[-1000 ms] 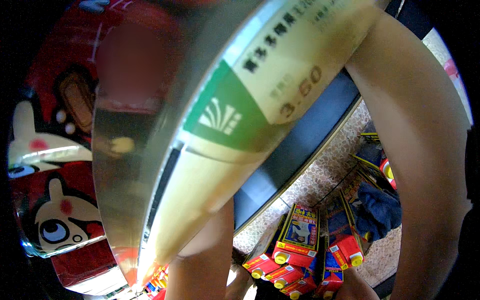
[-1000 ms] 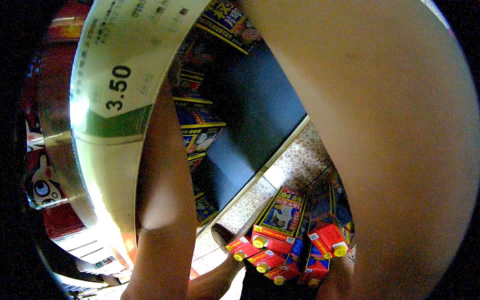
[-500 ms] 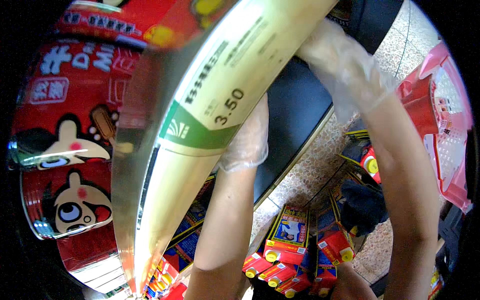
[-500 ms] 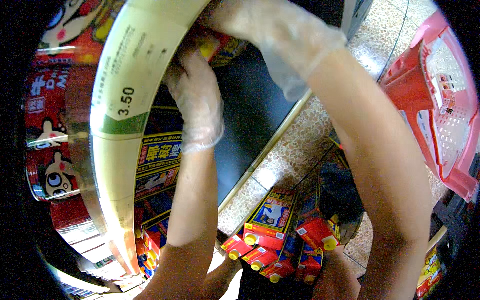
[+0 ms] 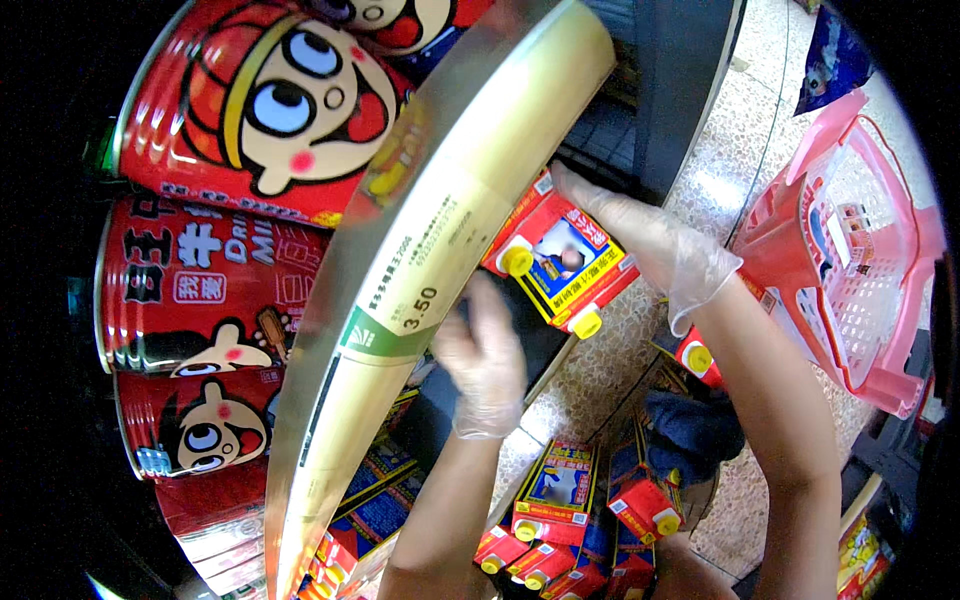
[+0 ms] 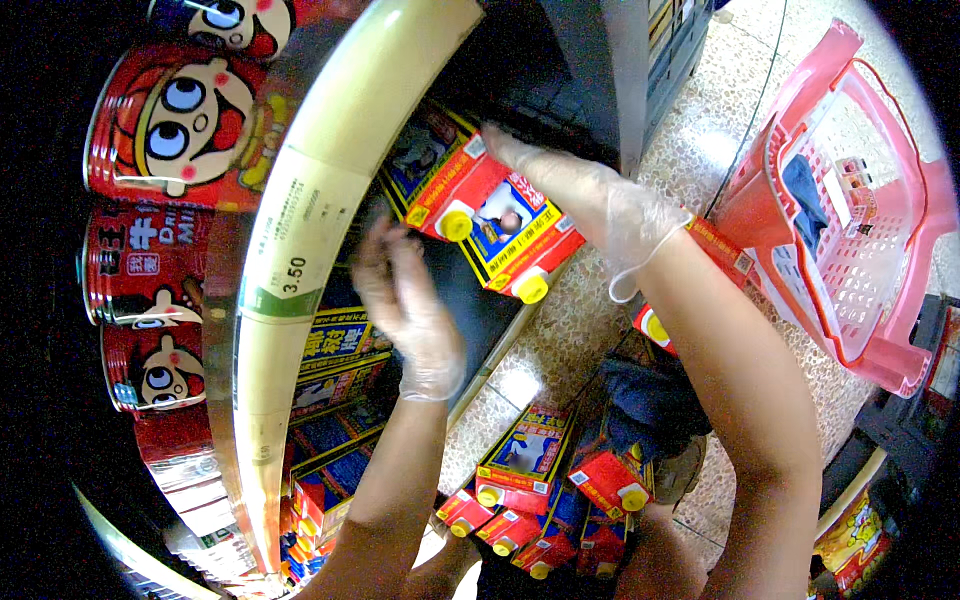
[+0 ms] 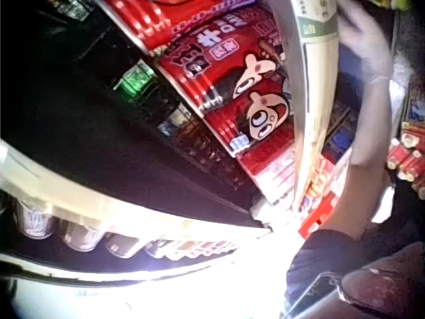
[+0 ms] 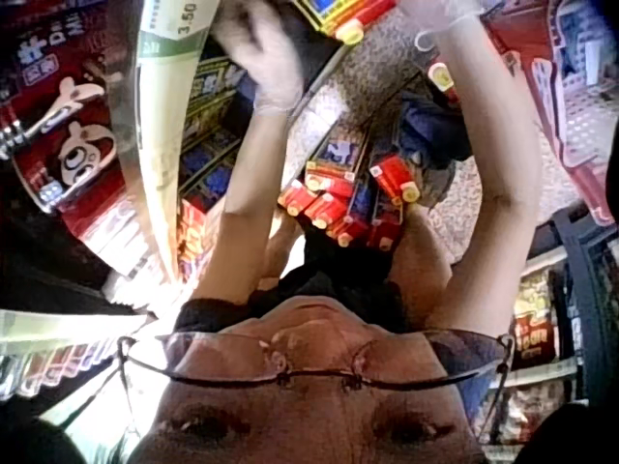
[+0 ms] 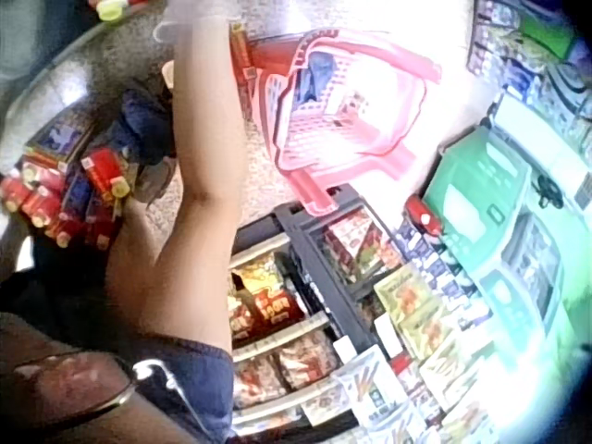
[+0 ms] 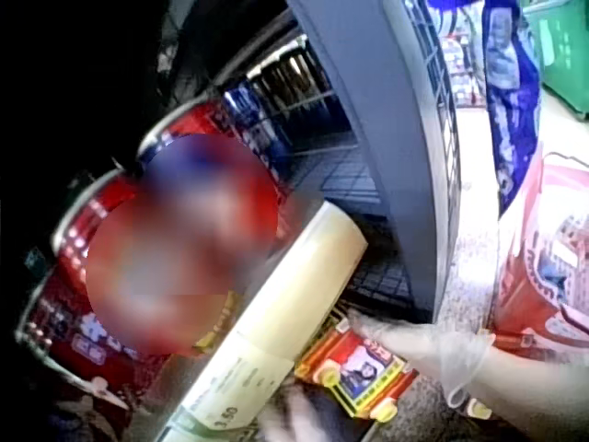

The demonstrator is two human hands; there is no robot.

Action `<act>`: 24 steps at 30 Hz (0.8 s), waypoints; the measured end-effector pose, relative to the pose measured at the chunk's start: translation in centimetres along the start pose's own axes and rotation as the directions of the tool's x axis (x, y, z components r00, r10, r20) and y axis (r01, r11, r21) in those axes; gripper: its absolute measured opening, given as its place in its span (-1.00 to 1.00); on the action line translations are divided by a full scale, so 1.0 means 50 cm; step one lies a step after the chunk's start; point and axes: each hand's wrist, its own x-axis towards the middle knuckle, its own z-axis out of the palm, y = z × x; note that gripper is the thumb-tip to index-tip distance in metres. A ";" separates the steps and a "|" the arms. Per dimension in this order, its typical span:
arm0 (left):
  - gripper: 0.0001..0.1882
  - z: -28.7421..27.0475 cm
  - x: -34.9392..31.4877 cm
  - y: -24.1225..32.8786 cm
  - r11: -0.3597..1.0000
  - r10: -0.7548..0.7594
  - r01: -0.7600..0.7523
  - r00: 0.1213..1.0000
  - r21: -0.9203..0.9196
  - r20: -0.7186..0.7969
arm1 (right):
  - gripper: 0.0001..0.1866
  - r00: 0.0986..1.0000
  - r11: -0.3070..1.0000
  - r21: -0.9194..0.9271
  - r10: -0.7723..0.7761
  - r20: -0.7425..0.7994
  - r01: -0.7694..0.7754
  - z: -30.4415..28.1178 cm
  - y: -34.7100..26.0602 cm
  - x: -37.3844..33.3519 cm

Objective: The person sits on the floor in a store aisle and wipes red and blue product boxes with a blue cloth. They pick up boxes from the shelf, wipe them, and place them on the floor beside them.

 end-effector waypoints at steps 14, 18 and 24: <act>-0.55 -0.004 0.129 -0.122 0.613 -0.607 0.682 0.730 -0.400 0.315 | -0.12 1.000 1.000 0.013 -0.024 0.004 0.024 -0.008 0.027 -0.082; -0.63 -0.054 0.085 -0.025 0.562 -0.708 0.713 0.677 -0.420 0.202 | -0.12 0.999 0.983 0.185 -0.027 0.040 0.019 0.017 0.050 -0.146; -0.62 -0.110 0.002 0.069 0.262 -0.795 0.851 0.458 -0.455 0.398 | -0.22 0.997 0.977 0.198 0.075 0.007 -0.075 0.051 0.068 -0.279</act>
